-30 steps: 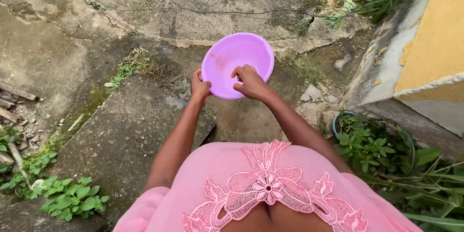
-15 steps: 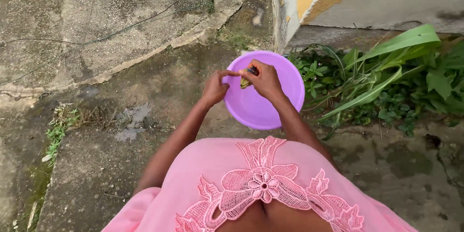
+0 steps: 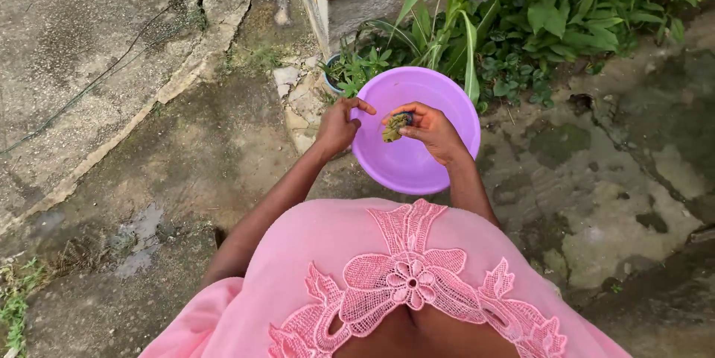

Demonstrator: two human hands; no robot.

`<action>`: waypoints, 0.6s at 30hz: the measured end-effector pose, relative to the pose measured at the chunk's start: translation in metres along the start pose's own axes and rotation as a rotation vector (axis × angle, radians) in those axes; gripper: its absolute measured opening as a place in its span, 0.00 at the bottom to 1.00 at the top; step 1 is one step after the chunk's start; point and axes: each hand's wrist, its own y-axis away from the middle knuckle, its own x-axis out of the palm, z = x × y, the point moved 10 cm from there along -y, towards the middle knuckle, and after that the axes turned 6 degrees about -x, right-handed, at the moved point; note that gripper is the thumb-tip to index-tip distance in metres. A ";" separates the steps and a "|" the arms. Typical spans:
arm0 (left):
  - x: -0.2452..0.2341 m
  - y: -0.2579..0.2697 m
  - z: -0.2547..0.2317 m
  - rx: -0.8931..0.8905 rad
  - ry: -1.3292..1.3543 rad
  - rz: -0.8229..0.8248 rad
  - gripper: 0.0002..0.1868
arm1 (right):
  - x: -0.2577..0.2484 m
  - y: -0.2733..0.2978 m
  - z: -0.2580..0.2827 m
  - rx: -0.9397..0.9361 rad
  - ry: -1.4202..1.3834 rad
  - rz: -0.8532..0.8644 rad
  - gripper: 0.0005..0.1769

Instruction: Cleaning a door frame and lock area using a damp cloth and water in a bowl.

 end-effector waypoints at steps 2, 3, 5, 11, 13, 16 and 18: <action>0.039 -0.003 -0.022 0.018 -0.013 0.076 0.23 | -0.058 0.031 -0.026 0.042 0.634 -0.184 0.15; 0.054 -0.005 -0.034 0.025 -0.034 0.110 0.23 | -0.088 0.047 -0.028 0.115 1.262 -0.316 0.16; 0.086 -0.012 -0.053 0.114 -0.052 0.168 0.22 | -0.120 0.081 -0.031 0.142 0.991 -0.478 0.14; 0.186 -0.019 -0.083 0.135 -0.114 0.413 0.22 | -0.148 0.155 -0.030 0.133 0.555 -0.591 0.15; 0.209 -0.020 -0.099 0.234 -0.094 0.440 0.22 | -0.170 0.176 -0.037 0.278 1.098 -0.629 0.16; 0.247 -0.036 -0.115 0.227 -0.114 0.553 0.22 | -0.213 0.205 -0.053 0.200 0.620 -0.869 0.10; 0.272 -0.034 -0.124 0.351 -0.068 0.596 0.22 | -0.205 0.213 -0.037 -0.054 -0.002 -0.910 0.11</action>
